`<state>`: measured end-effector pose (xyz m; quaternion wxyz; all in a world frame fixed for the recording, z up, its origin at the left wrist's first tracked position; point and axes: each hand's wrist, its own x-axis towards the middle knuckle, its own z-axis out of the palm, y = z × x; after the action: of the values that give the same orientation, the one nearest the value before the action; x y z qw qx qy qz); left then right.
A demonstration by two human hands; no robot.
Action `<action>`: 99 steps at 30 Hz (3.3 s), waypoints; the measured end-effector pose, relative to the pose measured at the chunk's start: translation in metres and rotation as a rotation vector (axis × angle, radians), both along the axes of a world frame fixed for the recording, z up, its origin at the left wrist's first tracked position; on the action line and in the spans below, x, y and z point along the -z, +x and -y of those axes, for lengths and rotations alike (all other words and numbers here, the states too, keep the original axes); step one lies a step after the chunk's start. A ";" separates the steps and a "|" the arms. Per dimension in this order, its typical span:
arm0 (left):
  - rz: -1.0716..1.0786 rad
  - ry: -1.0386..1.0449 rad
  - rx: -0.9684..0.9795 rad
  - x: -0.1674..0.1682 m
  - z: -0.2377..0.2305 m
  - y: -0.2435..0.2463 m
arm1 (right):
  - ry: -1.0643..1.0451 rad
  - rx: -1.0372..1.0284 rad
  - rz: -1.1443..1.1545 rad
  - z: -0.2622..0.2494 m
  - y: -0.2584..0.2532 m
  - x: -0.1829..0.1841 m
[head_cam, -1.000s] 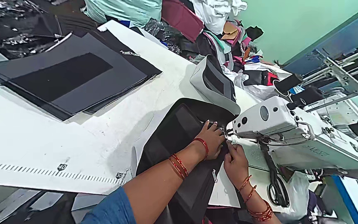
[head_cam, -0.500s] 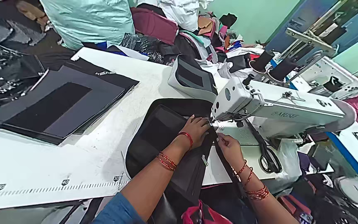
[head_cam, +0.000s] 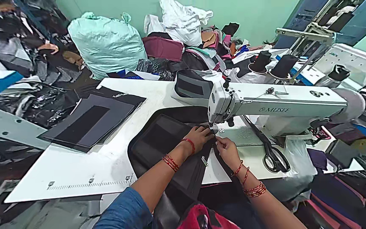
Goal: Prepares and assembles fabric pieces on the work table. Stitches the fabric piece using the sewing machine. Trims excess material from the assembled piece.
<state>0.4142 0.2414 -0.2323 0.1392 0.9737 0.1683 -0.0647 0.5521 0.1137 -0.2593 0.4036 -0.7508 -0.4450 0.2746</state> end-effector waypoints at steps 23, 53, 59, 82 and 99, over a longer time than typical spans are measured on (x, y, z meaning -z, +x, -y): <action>0.335 -0.096 -0.216 0.019 0.021 -0.011 | -0.252 -0.193 0.075 -0.004 -0.008 -0.032; 0.403 0.017 -0.170 0.026 0.024 -0.006 | -0.408 -0.394 0.196 -0.016 -0.006 -0.042; 0.329 -0.024 -0.235 0.020 0.015 0.002 | -0.375 -0.431 0.155 -0.032 0.006 -0.043; 0.183 -0.092 -0.408 0.008 0.016 0.017 | -0.440 -0.456 0.224 -0.053 0.012 -0.049; -0.326 -0.202 -0.682 -0.040 0.094 0.016 | -0.281 -0.171 0.191 -0.011 0.006 -0.031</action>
<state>0.4306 0.1470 -0.1927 0.2191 0.8201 0.4952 -0.1850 0.5584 0.1247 -0.2287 0.2259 -0.7820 -0.5006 0.2947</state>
